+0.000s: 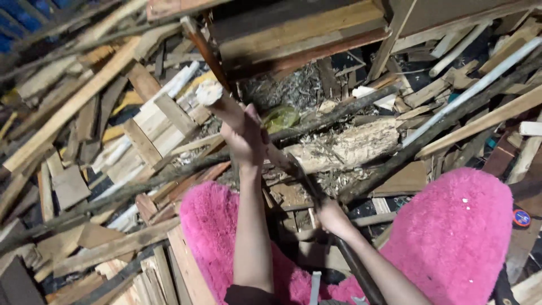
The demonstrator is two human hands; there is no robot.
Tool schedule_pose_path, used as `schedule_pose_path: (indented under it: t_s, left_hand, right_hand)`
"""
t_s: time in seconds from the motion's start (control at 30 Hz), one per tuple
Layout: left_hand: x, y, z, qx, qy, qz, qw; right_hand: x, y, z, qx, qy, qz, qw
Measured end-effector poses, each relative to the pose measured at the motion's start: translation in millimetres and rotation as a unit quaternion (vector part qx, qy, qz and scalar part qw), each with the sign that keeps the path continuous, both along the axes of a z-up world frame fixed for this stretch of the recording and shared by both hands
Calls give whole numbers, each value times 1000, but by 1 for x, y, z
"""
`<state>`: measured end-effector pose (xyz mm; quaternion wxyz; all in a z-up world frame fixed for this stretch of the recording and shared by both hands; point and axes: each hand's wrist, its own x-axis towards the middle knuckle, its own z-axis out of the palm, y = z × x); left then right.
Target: Shaping a wooden branch by scraping it with a hand tool
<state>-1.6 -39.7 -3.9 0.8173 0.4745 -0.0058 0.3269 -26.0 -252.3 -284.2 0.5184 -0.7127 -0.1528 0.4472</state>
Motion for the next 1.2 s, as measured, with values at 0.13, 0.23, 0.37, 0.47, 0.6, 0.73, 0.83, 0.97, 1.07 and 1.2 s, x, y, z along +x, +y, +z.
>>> schedule_pose_path:
  t_s: [0.13,0.23,0.37,0.47,0.6,0.73,0.83,0.97,1.07,1.2]
  left_hand:
    - [4,24,-15,196,-78,131,969]
    - [6,27,-13,185,-98,161,965]
    - [16,14,-11,316,-64,382,866]
    - [12,-2,-14,205,32,460,863]
    - [-11,-19,36,182,5,470,864]
    - [14,-15,21,178,-13,497,849]
    - [10,-4,5,170,-2,486,857]
    - [15,-2,0,137,44,531,835]
    - [-4,-12,7,261,20,486,834]
    - [17,-7,-9,179,19,500,847]
  right_hand:
    - [-5,22,-58,-101,-60,-69,991]
    - [1,22,-63,-72,-27,-106,991]
    - [-1,17,-49,-25,-26,-150,988]
    - [-16,20,81,89,-63,-171,979]
    - [-44,7,223,78,-179,-138,971]
    - [-49,19,167,-104,-285,-55,951]
    - [-45,27,137,-171,-305,-3,937]
    - [-53,23,161,-130,-315,-58,938]
    - [-61,-1,204,-29,-405,-32,913]
    - [-60,16,202,-131,-324,-27,937]
